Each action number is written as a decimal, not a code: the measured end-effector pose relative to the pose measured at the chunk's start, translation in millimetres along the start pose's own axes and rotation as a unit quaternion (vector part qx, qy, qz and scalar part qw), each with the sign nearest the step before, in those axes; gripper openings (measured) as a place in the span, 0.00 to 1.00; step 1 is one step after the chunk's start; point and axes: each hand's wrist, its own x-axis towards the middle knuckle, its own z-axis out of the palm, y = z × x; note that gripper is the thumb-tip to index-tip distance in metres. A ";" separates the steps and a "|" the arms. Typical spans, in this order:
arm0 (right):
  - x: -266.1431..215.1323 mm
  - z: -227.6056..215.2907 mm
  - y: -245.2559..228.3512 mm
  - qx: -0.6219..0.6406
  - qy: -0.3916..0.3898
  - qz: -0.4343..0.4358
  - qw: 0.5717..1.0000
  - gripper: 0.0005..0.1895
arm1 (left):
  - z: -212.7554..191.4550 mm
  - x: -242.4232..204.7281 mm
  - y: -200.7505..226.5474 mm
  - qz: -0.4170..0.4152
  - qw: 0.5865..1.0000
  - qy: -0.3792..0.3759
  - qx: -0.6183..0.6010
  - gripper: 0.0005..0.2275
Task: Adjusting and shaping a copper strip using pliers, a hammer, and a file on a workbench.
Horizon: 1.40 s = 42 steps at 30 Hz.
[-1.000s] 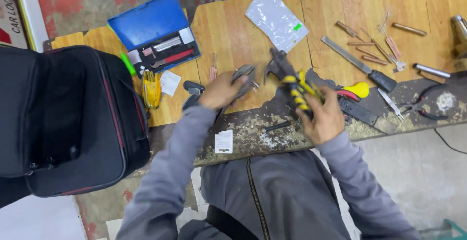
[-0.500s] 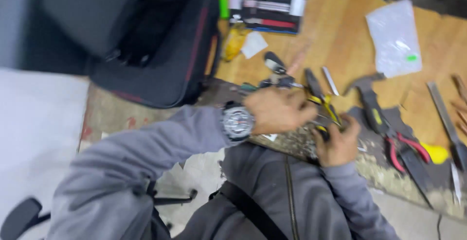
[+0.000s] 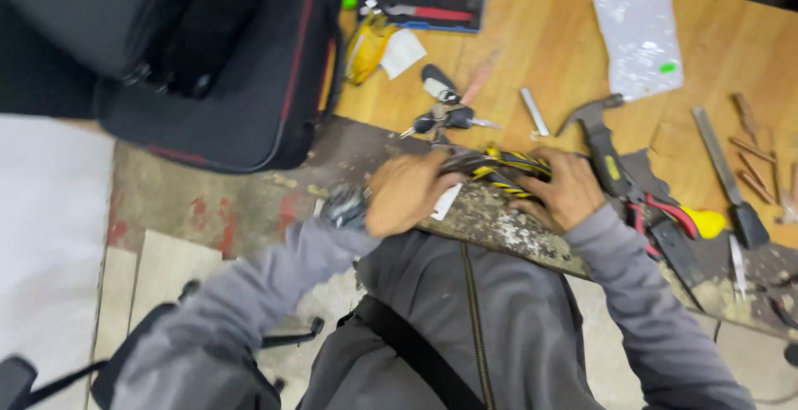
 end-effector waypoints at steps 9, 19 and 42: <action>-13.3 -28.7 12.3 -0.093 0.112 0.134 0.980 0.20 | 106.8 -26.2 -16.8 -0.260 0.957 0.029 -0.124 0.17; -41.7 -21.6 35.9 -0.154 0.000 0.311 0.938 0.26 | 90.4 -12.0 23.5 -0.351 0.933 -0.012 -0.074 0.15; 15.3 -36.8 -109.3 0.202 0.139 0.303 0.921 0.24 | 84.8 -13.3 29.6 -0.357 0.929 -0.010 -0.096 0.14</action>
